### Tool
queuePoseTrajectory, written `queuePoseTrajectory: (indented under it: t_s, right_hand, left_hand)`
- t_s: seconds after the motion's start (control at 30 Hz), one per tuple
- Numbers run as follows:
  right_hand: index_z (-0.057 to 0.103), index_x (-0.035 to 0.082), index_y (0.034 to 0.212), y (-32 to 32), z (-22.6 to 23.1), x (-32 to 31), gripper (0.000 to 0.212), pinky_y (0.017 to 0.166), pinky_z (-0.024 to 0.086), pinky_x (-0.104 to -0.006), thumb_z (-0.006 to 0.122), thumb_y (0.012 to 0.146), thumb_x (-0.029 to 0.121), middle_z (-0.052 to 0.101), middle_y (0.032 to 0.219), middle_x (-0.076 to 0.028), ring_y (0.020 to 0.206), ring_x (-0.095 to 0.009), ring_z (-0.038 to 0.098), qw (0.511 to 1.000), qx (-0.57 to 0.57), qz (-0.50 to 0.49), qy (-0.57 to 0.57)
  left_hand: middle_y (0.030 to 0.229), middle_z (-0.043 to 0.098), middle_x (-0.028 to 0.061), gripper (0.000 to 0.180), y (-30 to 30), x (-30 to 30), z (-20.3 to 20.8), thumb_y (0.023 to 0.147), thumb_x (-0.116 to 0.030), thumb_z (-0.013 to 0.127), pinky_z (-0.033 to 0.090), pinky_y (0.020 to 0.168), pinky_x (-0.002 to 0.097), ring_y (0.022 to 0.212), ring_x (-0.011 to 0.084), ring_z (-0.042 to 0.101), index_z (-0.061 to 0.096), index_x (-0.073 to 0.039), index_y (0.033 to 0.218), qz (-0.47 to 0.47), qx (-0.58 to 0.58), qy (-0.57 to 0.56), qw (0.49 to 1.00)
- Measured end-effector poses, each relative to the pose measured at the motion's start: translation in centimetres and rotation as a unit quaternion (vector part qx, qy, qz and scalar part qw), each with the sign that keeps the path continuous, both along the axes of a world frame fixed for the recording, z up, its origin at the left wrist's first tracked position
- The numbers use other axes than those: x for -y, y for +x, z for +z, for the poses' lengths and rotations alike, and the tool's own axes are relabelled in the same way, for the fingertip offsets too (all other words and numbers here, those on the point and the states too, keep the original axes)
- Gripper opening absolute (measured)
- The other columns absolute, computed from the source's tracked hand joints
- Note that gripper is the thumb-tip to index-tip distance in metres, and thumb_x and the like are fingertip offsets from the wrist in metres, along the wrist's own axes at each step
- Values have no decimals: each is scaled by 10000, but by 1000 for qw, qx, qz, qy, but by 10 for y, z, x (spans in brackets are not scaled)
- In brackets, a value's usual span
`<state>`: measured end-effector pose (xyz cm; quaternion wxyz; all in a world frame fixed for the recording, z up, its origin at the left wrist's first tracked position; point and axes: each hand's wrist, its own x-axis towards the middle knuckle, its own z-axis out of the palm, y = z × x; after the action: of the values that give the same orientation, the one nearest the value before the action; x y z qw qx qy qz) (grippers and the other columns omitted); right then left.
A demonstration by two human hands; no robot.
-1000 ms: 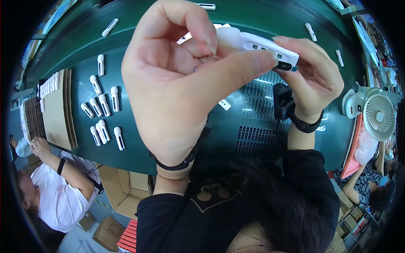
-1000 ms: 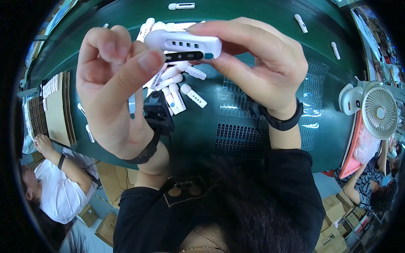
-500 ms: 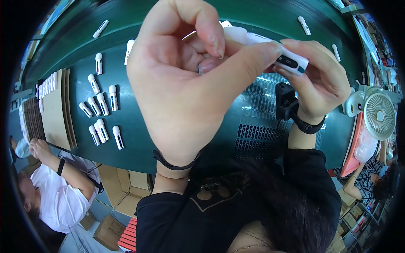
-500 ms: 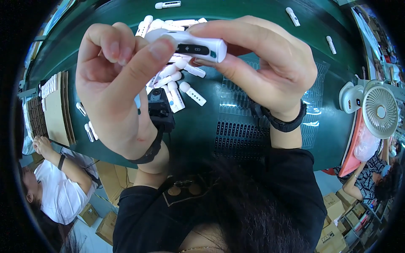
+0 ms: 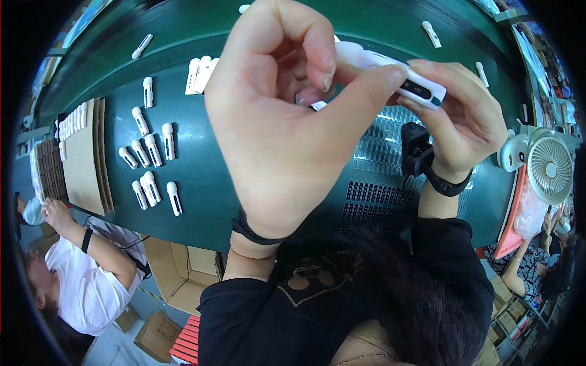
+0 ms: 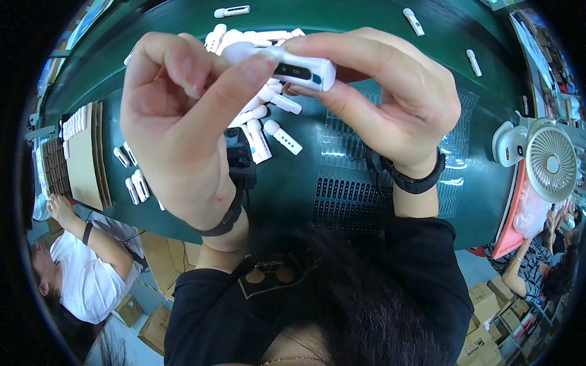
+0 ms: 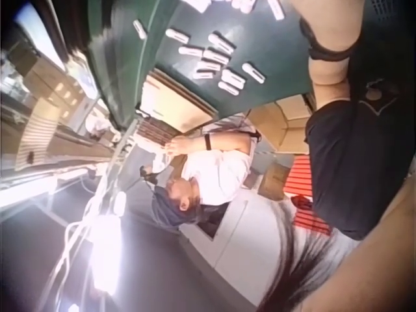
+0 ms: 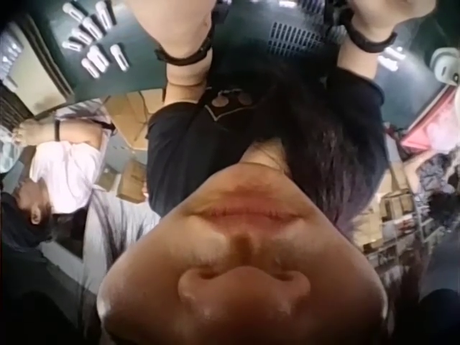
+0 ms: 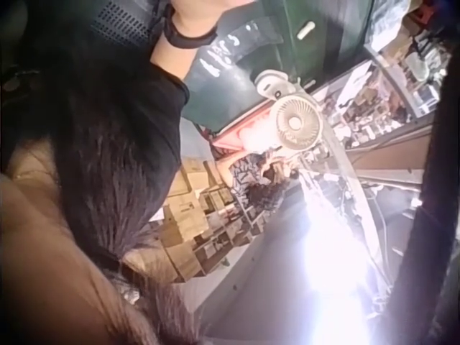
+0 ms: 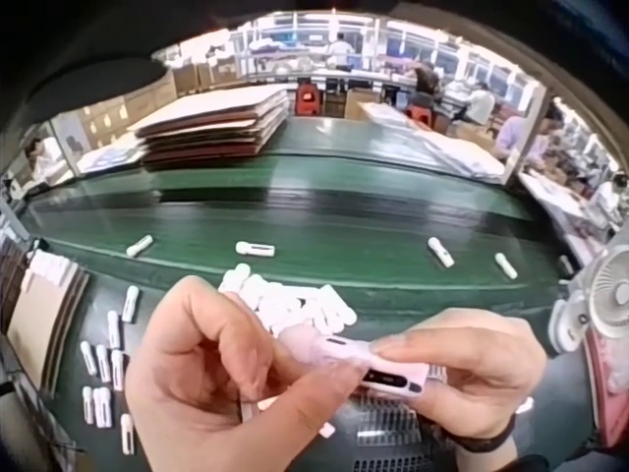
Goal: The person picks up a white device and a black component, presses the component into the device, and sets it down. They then peel a black sticker from a sheet and press it onto the device before setting it aside.
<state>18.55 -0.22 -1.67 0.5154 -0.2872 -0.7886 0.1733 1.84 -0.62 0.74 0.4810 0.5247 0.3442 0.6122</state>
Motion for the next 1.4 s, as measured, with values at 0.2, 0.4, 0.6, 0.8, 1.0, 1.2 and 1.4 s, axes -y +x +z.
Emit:
queuePoseTrajectory:
  t_s: [0.2, 0.4, 0.6, 0.8, 1.0, 1.2, 1.4]
  right_hand:
    - [568, -100, 889, -7, -7, -1, 270, 677, 478, -288, 620, 625, -72, 597, 865, -191, 782, -230, 586, 999, 12, -26, -22]
    - [619, -3, 872, -15, -22, -15, 222, 577, 474, -216, 617, 655, -46, 611, 761, -101, 639, -163, 594, 999, 29, -28, 28]
    - [606, -34, 879, -22, -18, -12, 225, 603, 481, -236, 617, 655, -53, 607, 794, -128, 664, -185, 595, 996, 57, -56, 46]
    - [556, -117, 922, -16, -11, -5, 250, 640, 523, -304, 589, 675, -96, 586, 871, -208, 747, -260, 608, 998, 43, -55, 4]
    - [577, -69, 958, -11, -17, -5, 252, 634, 513, -245, 603, 709, -41, 600, 865, -162, 746, -218, 623, 992, -105, 8, -76]
    - [573, -64, 966, -10, -16, -6, 256, 634, 514, -242, 602, 712, -43, 596, 882, -159, 740, -212, 625, 987, -123, 42, -93]
    - [590, -34, 950, -22, -14, -7, 236, 615, 501, -212, 606, 715, -37, 604, 860, -126, 713, -171, 624, 986, -89, -35, -134]
  left_hand:
    - [678, 480, 4, 172, -4, -3, -8, 724, 63, 601, 401, 551, 144, 643, 57, 524, 472, -12, 810, 65, -203, 58, 975]
    - [706, 504, 14, 147, -10, -9, -9, 749, 32, 586, 406, 559, 146, 660, 60, 531, 490, -4, 853, 41, -227, 41, 972]
    - [734, 528, 23, 138, -20, -13, -10, 774, 1, 571, 411, 568, 147, 676, 62, 538, 507, 3, 897, 19, -247, 17, 969]
    - [762, 552, 33, 150, -28, -16, -11, 799, -29, 555, 416, 576, 149, 693, 65, 545, 525, 11, 940, -9, -268, -4, 963]
    - [855, 585, 57, 212, -35, -25, -18, 835, -95, 525, 431, 599, 160, 714, 78, 553, 542, 15, 1015, -135, -181, 9, 974]
    - [852, 585, 56, 184, -33, -31, -21, 812, -70, 553, 438, 606, 171, 718, 82, 550, 556, 18, 974, -198, -185, -13, 962]
    - [784, 584, 47, 127, -15, -26, -24, 776, -15, 563, 412, 547, 166, 648, 69, 531, 571, 10, 900, -72, -249, -39, 965]
